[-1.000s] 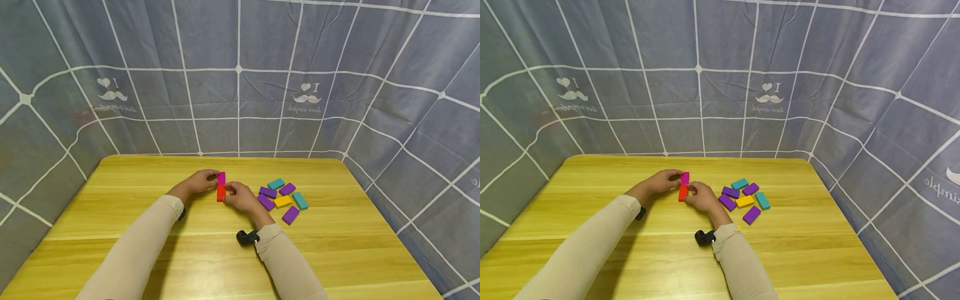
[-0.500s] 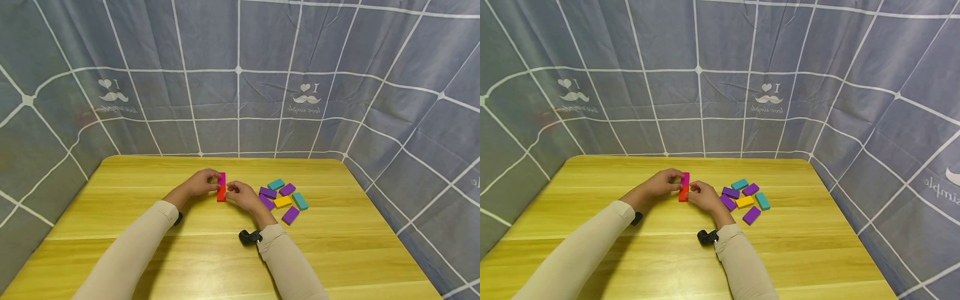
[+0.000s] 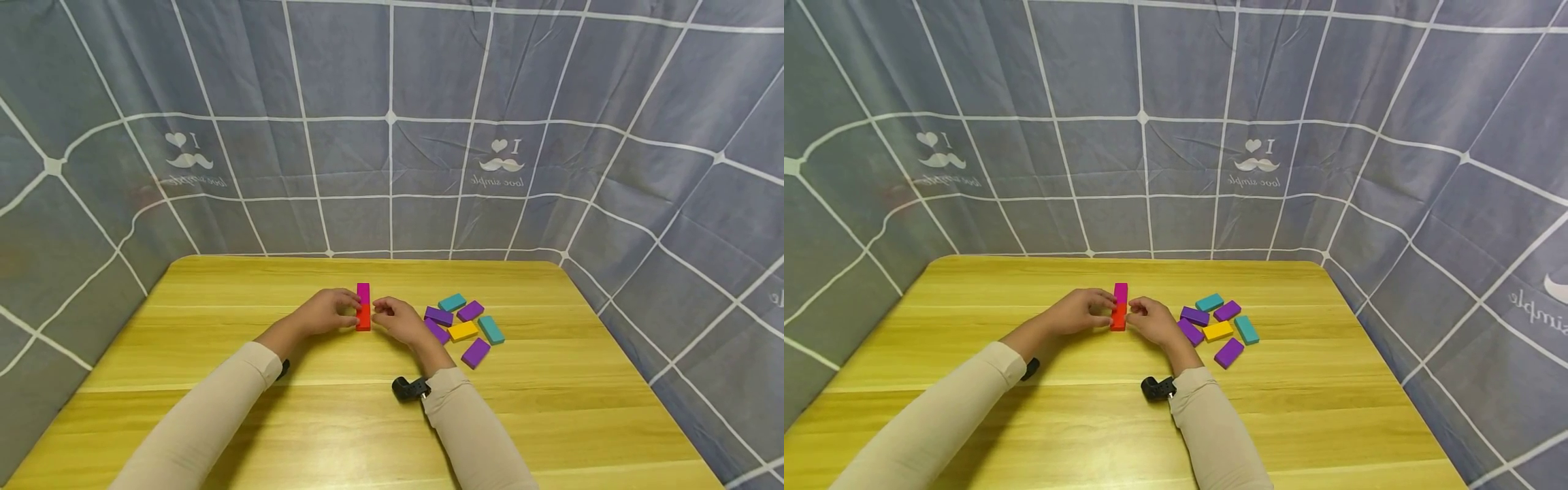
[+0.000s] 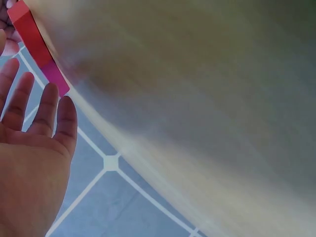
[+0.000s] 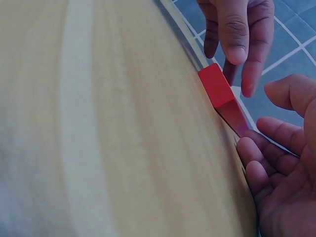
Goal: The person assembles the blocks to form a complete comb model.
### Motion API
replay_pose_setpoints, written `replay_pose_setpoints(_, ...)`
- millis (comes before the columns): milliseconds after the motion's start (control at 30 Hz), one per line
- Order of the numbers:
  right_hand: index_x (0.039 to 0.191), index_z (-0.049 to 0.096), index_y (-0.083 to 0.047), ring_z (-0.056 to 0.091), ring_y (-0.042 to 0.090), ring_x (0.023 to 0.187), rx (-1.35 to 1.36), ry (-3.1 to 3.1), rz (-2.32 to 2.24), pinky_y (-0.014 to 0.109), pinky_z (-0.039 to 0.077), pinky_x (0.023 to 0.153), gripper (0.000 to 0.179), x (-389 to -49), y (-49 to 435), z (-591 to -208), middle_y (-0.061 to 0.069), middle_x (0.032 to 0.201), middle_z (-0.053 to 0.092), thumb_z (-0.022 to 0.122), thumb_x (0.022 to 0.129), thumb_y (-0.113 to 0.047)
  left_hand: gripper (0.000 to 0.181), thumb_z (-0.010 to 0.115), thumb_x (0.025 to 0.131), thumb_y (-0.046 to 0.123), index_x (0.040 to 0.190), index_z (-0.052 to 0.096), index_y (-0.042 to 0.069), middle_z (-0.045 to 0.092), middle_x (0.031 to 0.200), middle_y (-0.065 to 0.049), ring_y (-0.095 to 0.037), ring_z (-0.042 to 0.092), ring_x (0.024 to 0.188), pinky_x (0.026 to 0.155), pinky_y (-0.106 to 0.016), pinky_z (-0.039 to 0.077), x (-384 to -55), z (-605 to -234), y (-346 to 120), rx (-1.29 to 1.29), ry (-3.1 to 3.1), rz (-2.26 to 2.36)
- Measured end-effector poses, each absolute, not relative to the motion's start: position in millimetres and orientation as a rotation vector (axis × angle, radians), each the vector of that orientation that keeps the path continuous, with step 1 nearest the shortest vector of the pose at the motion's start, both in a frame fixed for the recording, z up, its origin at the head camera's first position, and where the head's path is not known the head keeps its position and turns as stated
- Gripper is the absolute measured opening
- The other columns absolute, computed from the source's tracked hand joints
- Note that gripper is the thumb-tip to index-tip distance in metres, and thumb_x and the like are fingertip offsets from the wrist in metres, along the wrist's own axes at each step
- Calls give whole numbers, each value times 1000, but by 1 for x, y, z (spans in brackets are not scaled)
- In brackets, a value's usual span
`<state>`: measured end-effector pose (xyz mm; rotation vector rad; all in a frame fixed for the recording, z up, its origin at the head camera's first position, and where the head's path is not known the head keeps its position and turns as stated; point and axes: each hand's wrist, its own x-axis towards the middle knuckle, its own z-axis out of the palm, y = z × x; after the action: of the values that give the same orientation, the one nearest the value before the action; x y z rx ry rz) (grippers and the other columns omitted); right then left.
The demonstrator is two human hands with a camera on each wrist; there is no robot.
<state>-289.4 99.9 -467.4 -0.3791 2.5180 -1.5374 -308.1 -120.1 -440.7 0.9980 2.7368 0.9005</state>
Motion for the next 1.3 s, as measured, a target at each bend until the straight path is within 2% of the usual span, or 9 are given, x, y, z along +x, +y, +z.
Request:
replay_pose_setpoints(567,123,64,-5,56,20,97,-369,2515,-1555,35,48,87,29,-289,100,-466,6,106,63,63,97,-16,18,73,91,15,104,74,2,64,123,-14,-33,58,117,104,-48,43,-307,-443,-120,1111,2730,831)
replay_pose_setpoints(767,126,62,-4,57,23,103,-400,2506,-1534,37,50,89,30,-285,103,-458,8,113,63,61,98,-15,15,73,90,13,101,74,2,63,122,-14,-32,59,112,101,-46,46,-307,-444,-118,1105,2721,861)
replay_pose_setpoints(1000,133,58,-4,59,25,109,-548,2488,-1467,41,50,92,38,-275,125,-442,11,130,60,62,98,-18,14,74,90,14,100,74,4,63,121,-12,-28,60,108,97,-42,48,-310,-449,-118,1064,2703,894)
replay_pose_setpoints(1200,132,59,-3,58,22,104,-572,2551,-1407,36,50,84,37,-265,155,-432,15,128,61,63,98,-16,12,72,91,14,99,73,5,62,121,-11,-26,59,106,95,-41,49,-309,-449,-118,1072,2701,887)
replay_pose_setpoints(1300,133,58,-2,59,24,105,-568,2586,-1364,37,51,82,38,-260,170,-427,16,127,61,62,98,-15,11,72,90,14,98,73,5,61,122,-11,-27,59,106,95,-42,49,-307,-447,-118,1065,2697,899)
